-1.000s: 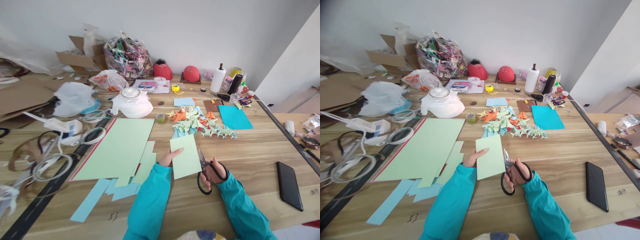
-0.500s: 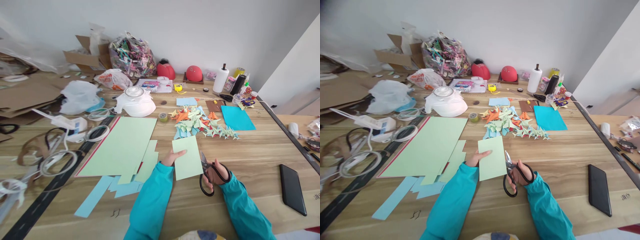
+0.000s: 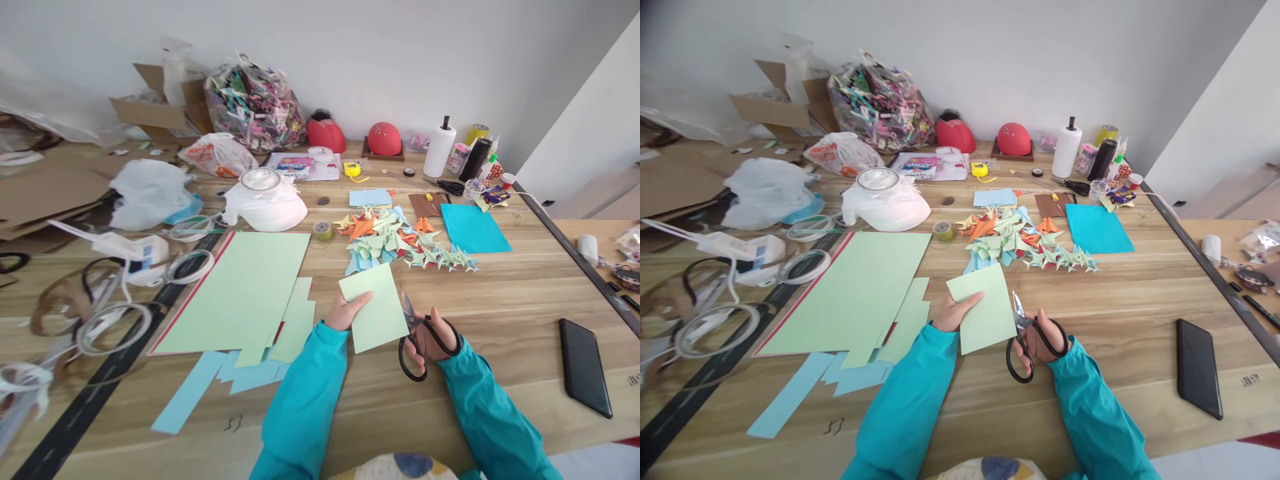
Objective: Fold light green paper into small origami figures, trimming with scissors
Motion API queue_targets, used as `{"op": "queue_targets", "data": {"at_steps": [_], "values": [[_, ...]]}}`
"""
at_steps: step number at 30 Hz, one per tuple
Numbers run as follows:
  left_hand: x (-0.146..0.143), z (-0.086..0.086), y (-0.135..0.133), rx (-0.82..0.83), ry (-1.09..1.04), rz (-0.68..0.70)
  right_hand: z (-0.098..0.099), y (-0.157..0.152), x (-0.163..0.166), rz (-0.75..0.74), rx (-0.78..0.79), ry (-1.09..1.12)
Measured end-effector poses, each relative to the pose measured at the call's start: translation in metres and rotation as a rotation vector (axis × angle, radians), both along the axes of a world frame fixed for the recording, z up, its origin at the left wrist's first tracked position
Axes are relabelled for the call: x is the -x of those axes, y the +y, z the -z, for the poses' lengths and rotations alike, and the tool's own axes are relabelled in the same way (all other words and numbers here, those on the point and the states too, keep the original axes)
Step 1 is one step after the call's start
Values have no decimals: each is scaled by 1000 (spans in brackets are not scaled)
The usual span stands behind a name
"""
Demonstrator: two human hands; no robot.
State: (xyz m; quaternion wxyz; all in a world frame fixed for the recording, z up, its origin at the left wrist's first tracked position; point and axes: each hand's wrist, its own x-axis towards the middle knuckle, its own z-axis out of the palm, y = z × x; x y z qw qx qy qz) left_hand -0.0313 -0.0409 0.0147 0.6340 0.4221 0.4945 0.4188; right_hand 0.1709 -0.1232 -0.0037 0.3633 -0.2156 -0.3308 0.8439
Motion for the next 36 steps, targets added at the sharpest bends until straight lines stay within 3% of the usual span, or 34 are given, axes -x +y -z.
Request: {"op": "queue_targets", "data": {"at_steps": [11, 20, 25, 31, 36], "values": [[1, 6, 3, -163, 107, -37, -4, 0, 4, 68, 16, 54], [2, 0, 3, -171, 114, -48, -5, 1, 4, 141, 54, -29], [1, 0, 1, -160, 92, -71, -7, -1, 2, 103, 44, -31], [-1, 1, -1, -162, 70, 50, -4, -1, 3, 46, 48, -54], [-4, 1, 0, -131, 48, 82, -3, -1, 7, 118, 29, -29]]}}
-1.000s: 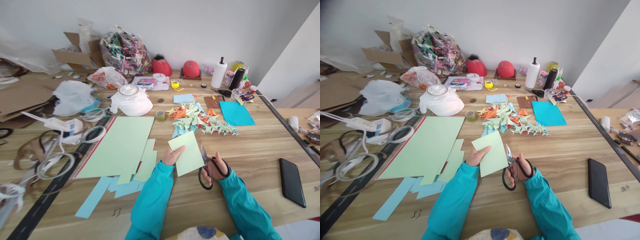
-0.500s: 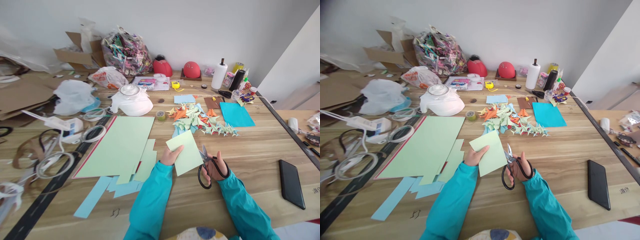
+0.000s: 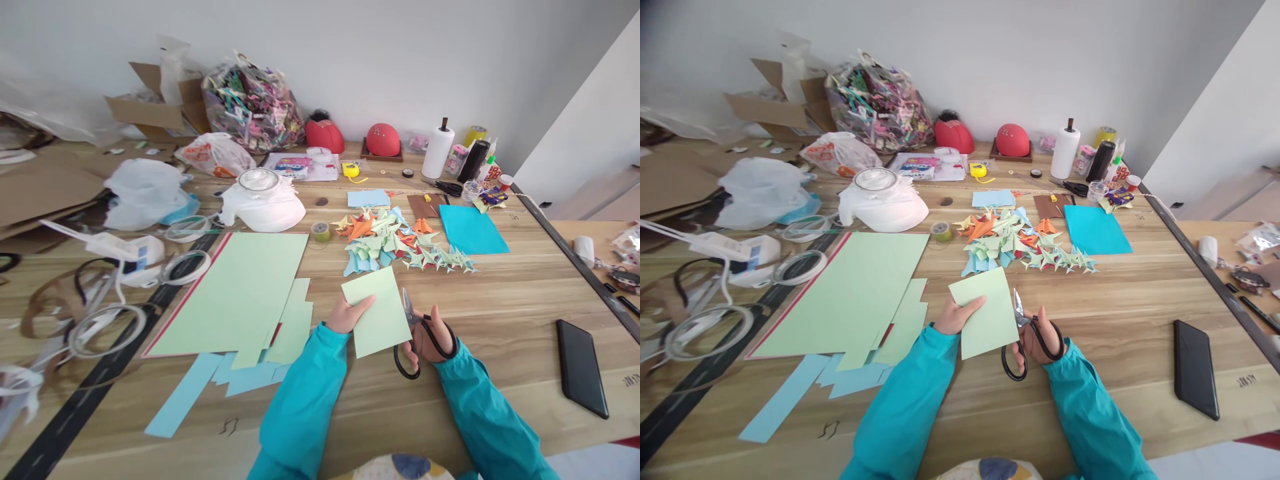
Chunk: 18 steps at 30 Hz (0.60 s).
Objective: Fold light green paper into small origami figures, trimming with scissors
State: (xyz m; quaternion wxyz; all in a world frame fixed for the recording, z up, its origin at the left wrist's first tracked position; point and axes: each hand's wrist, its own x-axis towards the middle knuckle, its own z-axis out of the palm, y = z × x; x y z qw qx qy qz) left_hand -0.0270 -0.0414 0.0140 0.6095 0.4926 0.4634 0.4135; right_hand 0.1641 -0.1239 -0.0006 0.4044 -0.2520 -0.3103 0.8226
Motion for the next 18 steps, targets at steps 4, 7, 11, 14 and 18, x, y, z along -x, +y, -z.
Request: {"op": "queue_targets", "data": {"at_steps": [4, 7, 11, 14, 18], "values": [[-1, 3, 1, 13, -33, -84, 0, 1, 2, 87, -6, -19], [-2, 4, 0, 7, -56, -143, -1, 1, 3, 112, -5, -35], [0, 4, 1, 16, -44, -112, -3, 2, 2, 107, -14, -44], [3, 3, 3, 62, -55, -33, -3, 1, 1, 67, -16, -76], [5, 3, 3, 131, -84, 90, -1, 0, 0, 11, -39, -35]]}}
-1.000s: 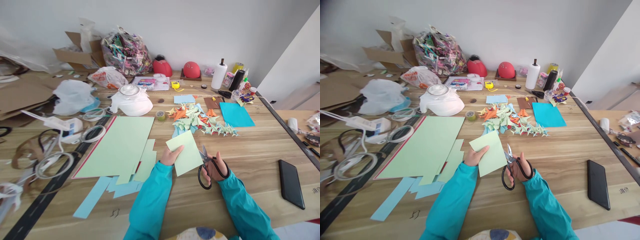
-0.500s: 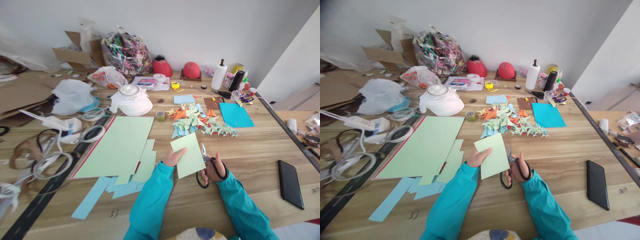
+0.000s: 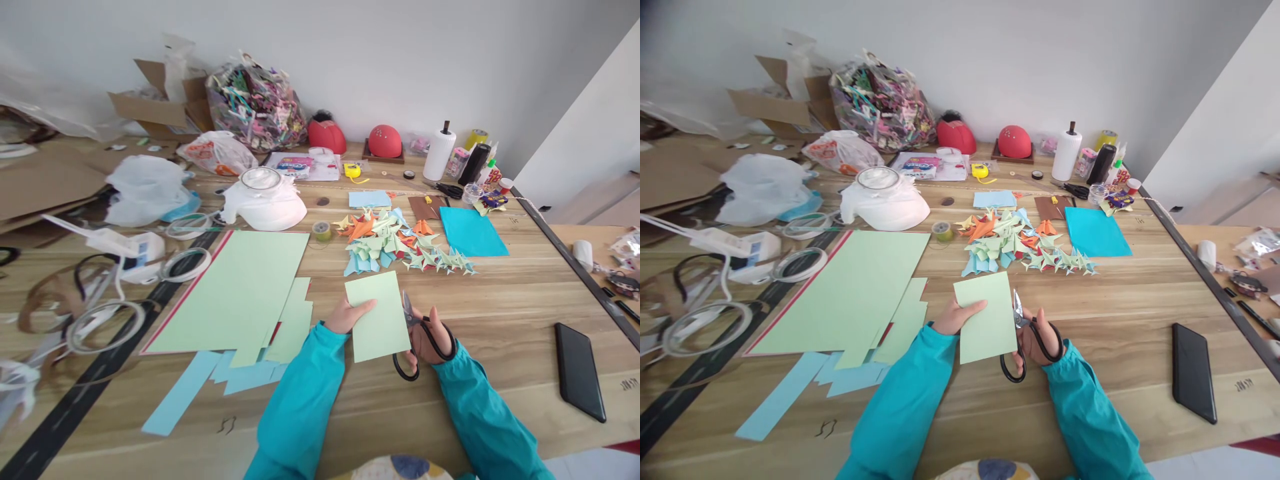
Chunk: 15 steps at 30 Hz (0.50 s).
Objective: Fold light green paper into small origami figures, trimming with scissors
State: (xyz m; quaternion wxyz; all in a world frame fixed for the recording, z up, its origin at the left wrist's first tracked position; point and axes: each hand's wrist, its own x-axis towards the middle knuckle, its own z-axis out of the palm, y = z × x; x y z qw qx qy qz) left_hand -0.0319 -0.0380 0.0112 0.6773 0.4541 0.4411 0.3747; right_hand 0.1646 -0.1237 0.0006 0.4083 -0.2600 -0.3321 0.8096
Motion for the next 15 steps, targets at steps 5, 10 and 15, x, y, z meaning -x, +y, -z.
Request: {"op": "queue_targets", "data": {"at_steps": [5, 10, 15], "values": [[0, -3, -6, 119, -145, 54, -1, 0, -3, -77, 19, 76], [0, -6, -6, 140, -135, 2, 0, 0, -4, -114, 22, 96], [-3, -6, -2, 65, -75, -40, 2, 1, -5, -112, 24, 99]]}}
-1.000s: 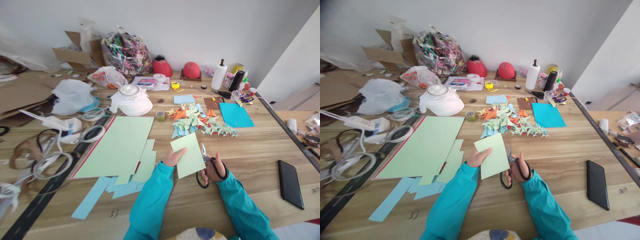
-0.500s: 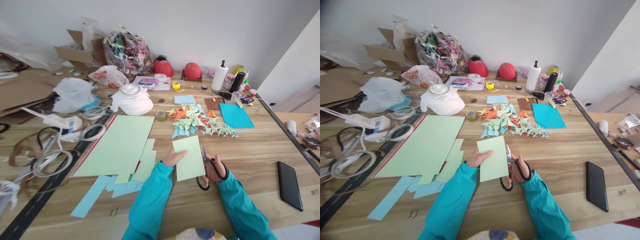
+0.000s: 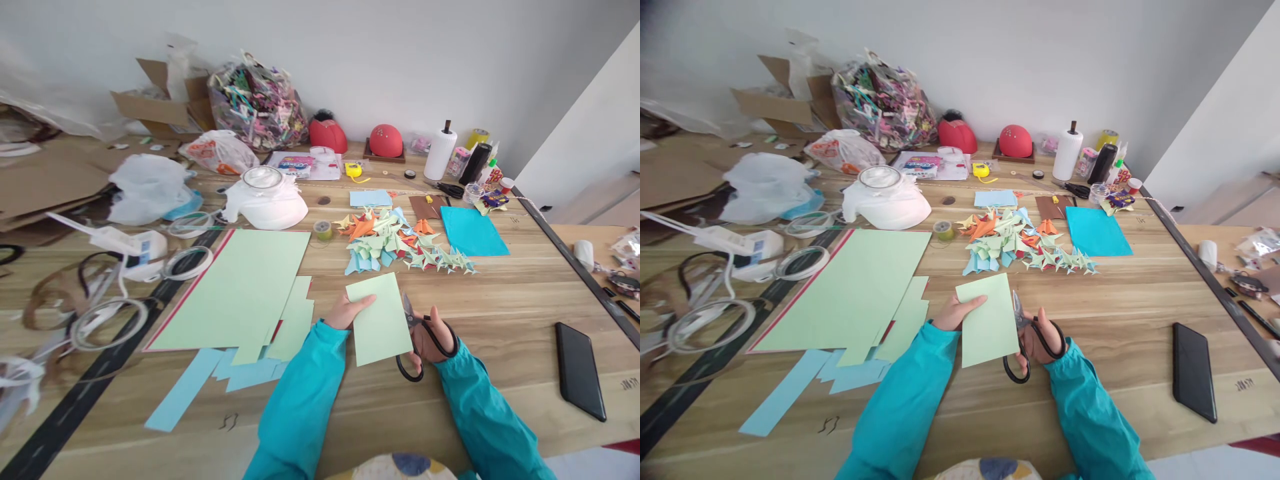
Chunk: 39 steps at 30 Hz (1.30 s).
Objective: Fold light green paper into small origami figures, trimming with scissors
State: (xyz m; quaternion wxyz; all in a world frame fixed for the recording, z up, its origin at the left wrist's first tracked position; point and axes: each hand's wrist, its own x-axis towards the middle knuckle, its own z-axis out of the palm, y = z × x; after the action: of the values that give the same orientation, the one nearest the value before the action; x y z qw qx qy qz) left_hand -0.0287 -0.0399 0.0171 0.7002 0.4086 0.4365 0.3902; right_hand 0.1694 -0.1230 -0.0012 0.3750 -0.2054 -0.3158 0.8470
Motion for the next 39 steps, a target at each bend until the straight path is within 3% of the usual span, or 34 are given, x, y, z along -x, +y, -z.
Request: {"op": "queue_targets", "data": {"at_steps": [30, 39], "values": [[3, 12, 5, -142, 72, -43, -7, 0, 6, 228, 90, -38], [-1, 3, -2, -111, 46, -19, -2, -1, 6, 145, -1, 4]]}}
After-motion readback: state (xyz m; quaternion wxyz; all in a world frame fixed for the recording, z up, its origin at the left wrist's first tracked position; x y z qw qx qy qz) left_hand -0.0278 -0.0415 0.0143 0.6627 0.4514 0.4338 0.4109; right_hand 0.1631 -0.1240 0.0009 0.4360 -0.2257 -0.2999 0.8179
